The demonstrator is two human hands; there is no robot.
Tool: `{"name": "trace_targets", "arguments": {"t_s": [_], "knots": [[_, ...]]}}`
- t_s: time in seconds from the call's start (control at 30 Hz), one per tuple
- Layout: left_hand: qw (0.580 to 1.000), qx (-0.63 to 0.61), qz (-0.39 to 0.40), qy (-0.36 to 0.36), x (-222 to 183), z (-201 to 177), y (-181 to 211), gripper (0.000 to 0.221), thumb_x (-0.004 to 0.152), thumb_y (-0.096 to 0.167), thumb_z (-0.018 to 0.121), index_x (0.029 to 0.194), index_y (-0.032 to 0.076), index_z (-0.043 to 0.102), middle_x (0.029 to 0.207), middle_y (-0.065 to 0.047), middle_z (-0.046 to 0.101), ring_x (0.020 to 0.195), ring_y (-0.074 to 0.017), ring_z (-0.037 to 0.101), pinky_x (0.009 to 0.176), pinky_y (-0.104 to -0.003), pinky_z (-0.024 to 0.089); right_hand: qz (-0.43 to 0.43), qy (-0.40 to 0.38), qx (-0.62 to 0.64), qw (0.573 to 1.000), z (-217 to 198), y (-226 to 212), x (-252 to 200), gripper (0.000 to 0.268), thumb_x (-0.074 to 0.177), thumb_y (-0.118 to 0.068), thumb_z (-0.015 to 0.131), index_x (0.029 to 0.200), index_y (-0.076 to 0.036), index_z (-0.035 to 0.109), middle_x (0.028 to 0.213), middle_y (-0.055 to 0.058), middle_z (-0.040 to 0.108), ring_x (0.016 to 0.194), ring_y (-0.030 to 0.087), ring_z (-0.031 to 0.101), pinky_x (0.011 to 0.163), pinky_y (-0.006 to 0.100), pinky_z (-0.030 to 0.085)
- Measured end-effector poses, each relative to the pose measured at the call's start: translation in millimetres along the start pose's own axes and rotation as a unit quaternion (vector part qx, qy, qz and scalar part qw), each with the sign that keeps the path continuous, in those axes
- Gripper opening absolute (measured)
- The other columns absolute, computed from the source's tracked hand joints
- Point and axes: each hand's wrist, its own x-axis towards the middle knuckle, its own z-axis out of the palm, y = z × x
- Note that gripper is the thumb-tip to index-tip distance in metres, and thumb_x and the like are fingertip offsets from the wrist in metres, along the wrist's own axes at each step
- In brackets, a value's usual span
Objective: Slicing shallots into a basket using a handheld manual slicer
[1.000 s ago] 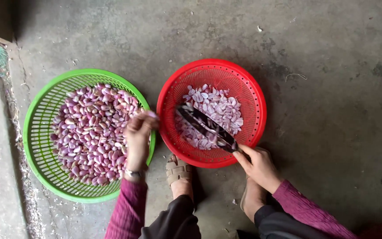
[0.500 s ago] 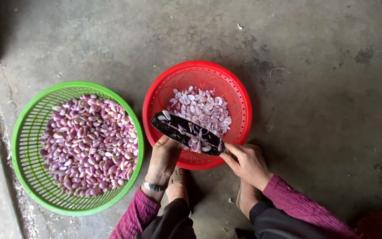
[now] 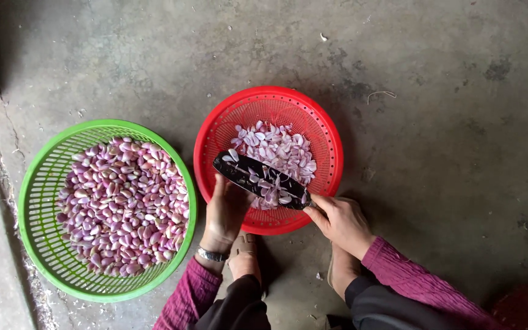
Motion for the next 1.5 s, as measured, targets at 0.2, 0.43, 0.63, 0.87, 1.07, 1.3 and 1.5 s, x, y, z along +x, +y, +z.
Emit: {"name": "trace_targets", "arguments": {"t_s": [0.2,0.43,0.63,0.87,1.07,1.3,1.5], "knots": [[0.142,0.956,0.255,-0.033,23.1,32.5,69.8,0.029,0.1,0.014,0.067,0.118,-0.008,0.066,0.102,-0.021,0.075,0.095,-0.0251,0.074,0.084,-0.038,0.061,-0.018,0.0,-0.031,0.999,0.5,1.5,-0.7,0.032,0.097,-0.036,0.067,0.114,-0.01,0.075,0.088,0.015,0.078,0.084,0.031,0.077,0.072,0.041,0.062],[0.184,0.945,0.265,-0.047,25.8,33.0,71.2,0.03,0.1,0.011,0.064,0.122,-0.008,0.063,0.104,-0.022,0.074,0.095,-0.0286,0.074,0.085,-0.042,0.062,-0.019,-0.008,-0.047,0.999,1.5,3.2,-3.6,0.033,0.097,-0.039,0.066,0.114,-0.012,0.075,0.084,0.015,0.077,0.082,0.032,0.077,0.071,0.041,0.061],[0.152,0.95,0.267,-0.057,32.6,51.2,102.1,0.021,0.1,0.008,0.065,0.114,-0.007,0.064,0.092,-0.022,0.074,0.083,-0.0262,0.074,0.078,-0.04,0.063,-0.021,-0.004,-0.073,0.997,-1.3,-0.1,-1.2,0.033,0.097,-0.04,0.066,0.114,-0.013,0.075,0.083,0.016,0.076,0.08,0.032,0.076,0.07,0.042,0.061],[0.214,0.934,0.285,-0.039,26.9,40.1,70.8,0.014,0.097,0.004,0.067,0.106,-0.005,0.063,0.082,-0.014,0.072,0.074,-0.0192,0.073,0.071,-0.032,0.062,-0.009,-0.008,-0.079,0.997,2.4,2.6,-1.9,0.034,0.096,-0.042,0.067,0.115,-0.015,0.075,0.085,0.014,0.077,0.082,0.031,0.077,0.071,0.04,0.061],[0.314,0.92,0.235,0.008,28.6,45.3,88.4,0.021,0.092,0.004,0.074,0.111,-0.004,0.068,0.094,-0.017,0.076,0.085,-0.0242,0.076,0.083,-0.038,0.061,0.01,-0.022,-0.073,0.997,5.4,8.4,-5.0,0.035,0.095,-0.043,0.067,0.114,-0.015,0.076,0.084,0.016,0.076,0.082,0.032,0.077,0.069,0.04,0.062],[0.203,0.945,0.254,-0.022,11.7,42.9,54.1,0.055,0.095,0.015,0.073,0.141,-0.009,0.053,0.116,-0.029,0.069,0.107,-0.0371,0.07,0.093,-0.05,0.058,0.028,-0.028,-0.046,0.998,21.0,12.8,-13.0,0.033,0.092,-0.04,0.072,0.115,-0.017,0.076,0.086,0.011,0.077,0.08,0.026,0.077,0.067,0.037,0.063],[-0.35,0.787,0.438,-0.256,25.4,172.8,73.1,0.031,0.085,-0.003,0.065,0.115,0.0,0.071,0.088,-0.025,0.07,0.085,-0.0453,0.068,0.076,-0.049,0.055,0.327,-0.145,0.165,0.919,25.6,32.4,-13.4,0.039,0.1,-0.04,0.06,0.106,-0.008,0.081,0.054,0.013,0.071,0.037,0.021,0.065,0.03,0.031,0.052]]}}
